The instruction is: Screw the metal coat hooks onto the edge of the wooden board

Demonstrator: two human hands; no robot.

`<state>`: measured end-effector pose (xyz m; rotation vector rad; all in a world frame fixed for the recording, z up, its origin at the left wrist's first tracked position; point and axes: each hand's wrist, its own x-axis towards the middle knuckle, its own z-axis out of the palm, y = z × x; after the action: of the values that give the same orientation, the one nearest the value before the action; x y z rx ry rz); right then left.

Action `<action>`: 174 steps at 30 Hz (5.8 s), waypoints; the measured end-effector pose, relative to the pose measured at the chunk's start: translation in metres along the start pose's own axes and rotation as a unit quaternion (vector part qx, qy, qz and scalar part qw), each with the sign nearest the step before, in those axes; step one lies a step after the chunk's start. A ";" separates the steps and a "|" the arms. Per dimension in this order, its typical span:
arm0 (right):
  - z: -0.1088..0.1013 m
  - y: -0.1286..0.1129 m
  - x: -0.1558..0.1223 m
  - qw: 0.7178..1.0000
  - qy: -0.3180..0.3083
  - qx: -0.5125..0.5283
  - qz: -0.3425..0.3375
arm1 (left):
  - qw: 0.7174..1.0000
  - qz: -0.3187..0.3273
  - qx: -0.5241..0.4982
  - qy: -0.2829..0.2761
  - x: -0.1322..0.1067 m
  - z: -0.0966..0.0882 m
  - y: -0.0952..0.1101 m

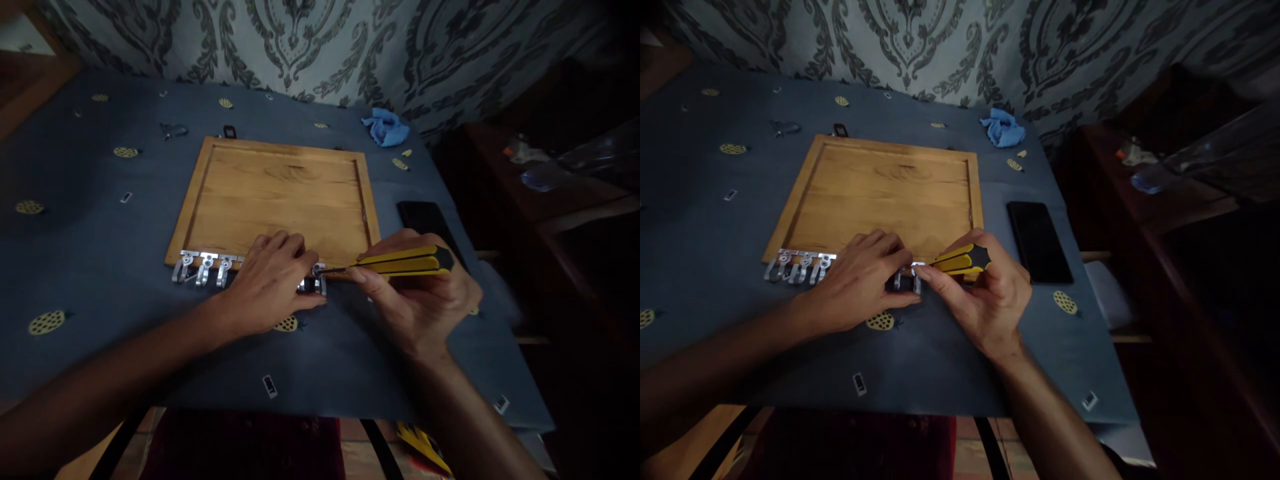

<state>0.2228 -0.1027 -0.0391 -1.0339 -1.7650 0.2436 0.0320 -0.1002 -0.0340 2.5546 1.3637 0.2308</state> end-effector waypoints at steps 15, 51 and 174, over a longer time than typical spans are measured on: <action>0.004 -0.003 0.002 0.993 0.085 0.024 0.081 | 1.000 -0.001 -0.003 -0.004 0.000 0.000 -0.001; 0.003 0.007 -0.001 0.992 -0.021 0.090 0.082 | 1.000 0.010 0.006 0.015 0.000 0.002 -0.001; -0.001 0.001 0.003 0.995 -0.040 0.090 0.030 | 1.000 0.006 -0.001 0.009 0.001 0.003 -0.002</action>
<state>0.2241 -0.0999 -0.0372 -0.9592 -1.7489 0.4797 0.0318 -0.0992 -0.0369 2.5654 1.3541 0.2571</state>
